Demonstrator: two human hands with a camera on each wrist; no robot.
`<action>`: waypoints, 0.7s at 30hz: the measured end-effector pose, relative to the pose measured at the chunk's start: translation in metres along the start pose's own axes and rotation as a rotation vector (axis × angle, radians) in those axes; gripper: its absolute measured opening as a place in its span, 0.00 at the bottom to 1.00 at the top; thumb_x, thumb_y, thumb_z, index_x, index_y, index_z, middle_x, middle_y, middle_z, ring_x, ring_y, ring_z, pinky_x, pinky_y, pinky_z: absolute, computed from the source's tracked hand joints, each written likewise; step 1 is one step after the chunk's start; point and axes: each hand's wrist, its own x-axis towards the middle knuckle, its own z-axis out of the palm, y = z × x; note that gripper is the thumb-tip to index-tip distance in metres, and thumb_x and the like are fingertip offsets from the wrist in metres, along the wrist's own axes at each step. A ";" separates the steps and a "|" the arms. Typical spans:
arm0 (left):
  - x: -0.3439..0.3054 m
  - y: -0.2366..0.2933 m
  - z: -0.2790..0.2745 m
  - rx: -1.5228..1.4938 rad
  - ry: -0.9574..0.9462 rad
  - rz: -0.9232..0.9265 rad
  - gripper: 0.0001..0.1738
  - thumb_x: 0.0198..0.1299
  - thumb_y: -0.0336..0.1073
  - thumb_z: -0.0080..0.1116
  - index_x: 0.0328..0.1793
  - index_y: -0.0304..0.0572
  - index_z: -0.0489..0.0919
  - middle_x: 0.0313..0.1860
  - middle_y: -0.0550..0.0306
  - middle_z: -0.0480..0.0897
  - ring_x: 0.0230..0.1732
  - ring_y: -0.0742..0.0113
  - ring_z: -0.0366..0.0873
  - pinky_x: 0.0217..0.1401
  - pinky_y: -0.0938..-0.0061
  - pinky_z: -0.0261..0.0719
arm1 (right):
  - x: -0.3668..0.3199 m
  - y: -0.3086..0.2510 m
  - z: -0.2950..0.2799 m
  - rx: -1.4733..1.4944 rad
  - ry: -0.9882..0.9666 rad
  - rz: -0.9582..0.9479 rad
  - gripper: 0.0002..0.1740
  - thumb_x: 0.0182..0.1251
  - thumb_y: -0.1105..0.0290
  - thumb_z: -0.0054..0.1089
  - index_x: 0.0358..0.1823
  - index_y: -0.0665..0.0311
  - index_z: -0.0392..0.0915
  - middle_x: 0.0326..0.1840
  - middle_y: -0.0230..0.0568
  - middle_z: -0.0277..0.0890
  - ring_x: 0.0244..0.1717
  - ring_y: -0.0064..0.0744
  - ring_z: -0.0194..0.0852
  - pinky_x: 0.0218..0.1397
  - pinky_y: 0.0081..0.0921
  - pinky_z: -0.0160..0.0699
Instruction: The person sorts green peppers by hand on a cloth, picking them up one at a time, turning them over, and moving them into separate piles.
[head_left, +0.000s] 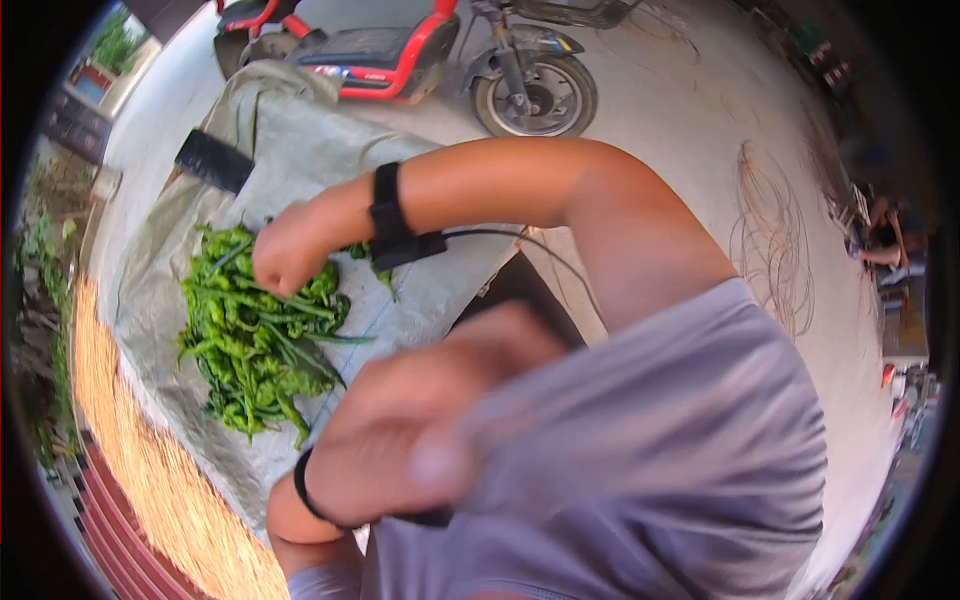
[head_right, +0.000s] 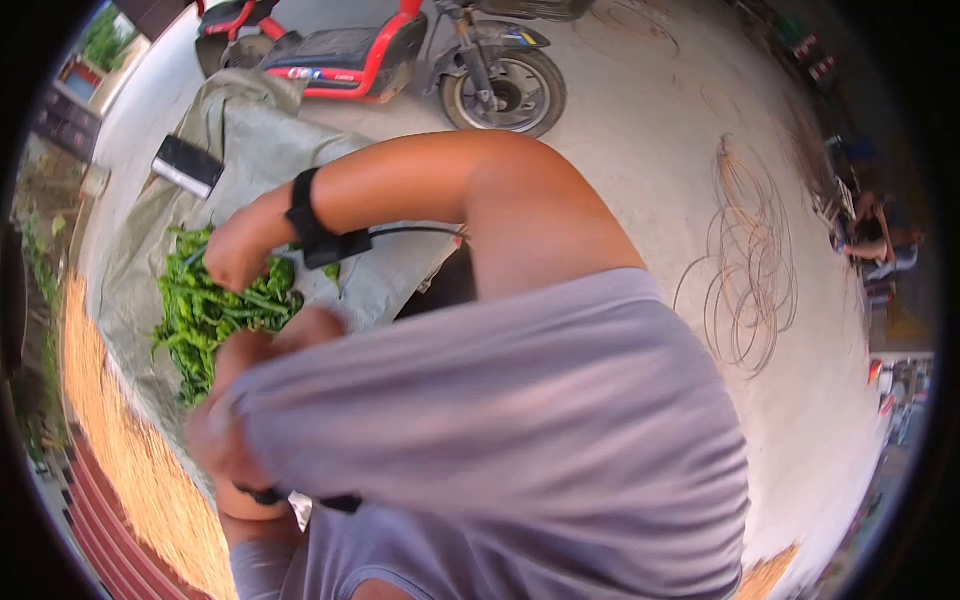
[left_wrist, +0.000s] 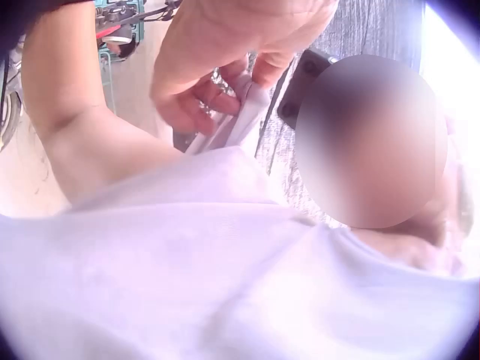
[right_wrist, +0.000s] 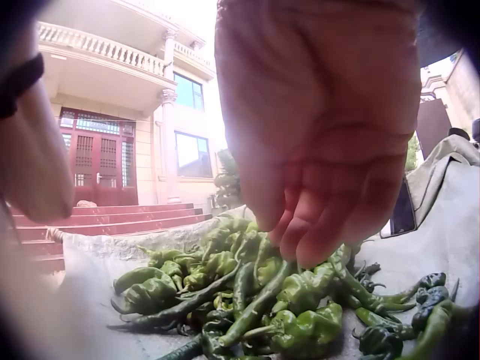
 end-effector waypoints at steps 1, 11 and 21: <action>-0.003 0.001 0.001 0.003 -0.046 0.028 0.11 0.66 0.39 0.59 0.40 0.37 0.77 0.36 0.61 0.75 0.32 0.73 0.70 0.33 0.80 0.64 | 0.012 -0.005 0.002 0.100 -0.109 0.030 0.12 0.58 0.65 0.56 0.33 0.66 0.83 0.29 0.43 0.84 0.27 0.33 0.82 0.30 0.36 0.79; -0.035 0.018 0.017 -0.054 -0.325 0.283 0.12 0.65 0.40 0.60 0.43 0.37 0.77 0.39 0.58 0.77 0.36 0.69 0.73 0.37 0.77 0.67 | 0.061 -0.069 -0.013 0.154 -0.421 -0.127 0.12 0.57 0.66 0.59 0.35 0.66 0.84 0.31 0.44 0.84 0.32 0.38 0.83 0.36 0.39 0.79; -0.051 0.026 0.016 -0.036 -0.339 0.332 0.14 0.64 0.42 0.62 0.46 0.38 0.78 0.41 0.55 0.79 0.40 0.65 0.75 0.41 0.74 0.70 | 0.076 -0.094 -0.017 0.167 -0.553 -0.181 0.16 0.59 0.62 0.64 0.42 0.66 0.86 0.40 0.44 0.86 0.39 0.38 0.84 0.43 0.38 0.80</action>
